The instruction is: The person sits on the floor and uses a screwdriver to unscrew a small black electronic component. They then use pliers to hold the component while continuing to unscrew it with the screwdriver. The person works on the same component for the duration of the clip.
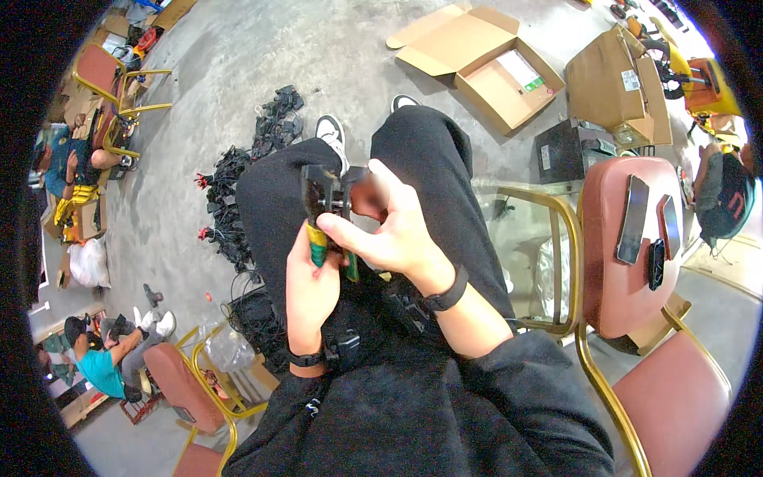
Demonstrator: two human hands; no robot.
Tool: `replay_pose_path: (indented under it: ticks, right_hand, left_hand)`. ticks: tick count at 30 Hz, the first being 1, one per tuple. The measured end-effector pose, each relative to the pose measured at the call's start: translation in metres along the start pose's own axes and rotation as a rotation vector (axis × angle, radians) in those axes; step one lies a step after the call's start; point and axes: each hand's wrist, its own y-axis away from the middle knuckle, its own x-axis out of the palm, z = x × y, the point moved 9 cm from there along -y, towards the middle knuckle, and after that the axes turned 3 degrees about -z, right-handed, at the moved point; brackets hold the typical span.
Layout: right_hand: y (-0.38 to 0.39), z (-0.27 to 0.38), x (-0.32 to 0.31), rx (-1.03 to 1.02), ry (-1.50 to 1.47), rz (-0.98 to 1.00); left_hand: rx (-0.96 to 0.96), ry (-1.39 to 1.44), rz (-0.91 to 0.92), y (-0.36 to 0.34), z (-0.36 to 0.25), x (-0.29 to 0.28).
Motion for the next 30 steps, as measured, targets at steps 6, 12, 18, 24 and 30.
replay_pose_path:
  ticks: [6, 12, 18, 24, 30]
  right_hand:
    - [0.001, 0.006, 0.009, 0.053, 0.228, 0.086]
    - [0.001, -0.002, 0.015, 0.169, -0.016, 0.053]
    - [0.0, 0.008, 0.017, 0.136, 0.104, 0.182]
    - [0.004, 0.007, 0.02, 0.24, -0.165, 0.292]
    - [0.003, -0.004, 0.018, 0.281, -0.286, 0.26]
  left_hand:
    - [-0.026, 0.197, -0.076, 0.006, 0.014, 0.003]
    - [0.218, 0.08, -0.141, 0.004, 0.021, 0.002]
    - [0.385, 0.056, -0.173, -0.006, 0.037, 0.013]
    - [0.423, 0.199, -0.14, -0.002, 0.031, 0.017]
    - [0.487, 0.115, -0.23, -0.001, 0.022, 0.012]
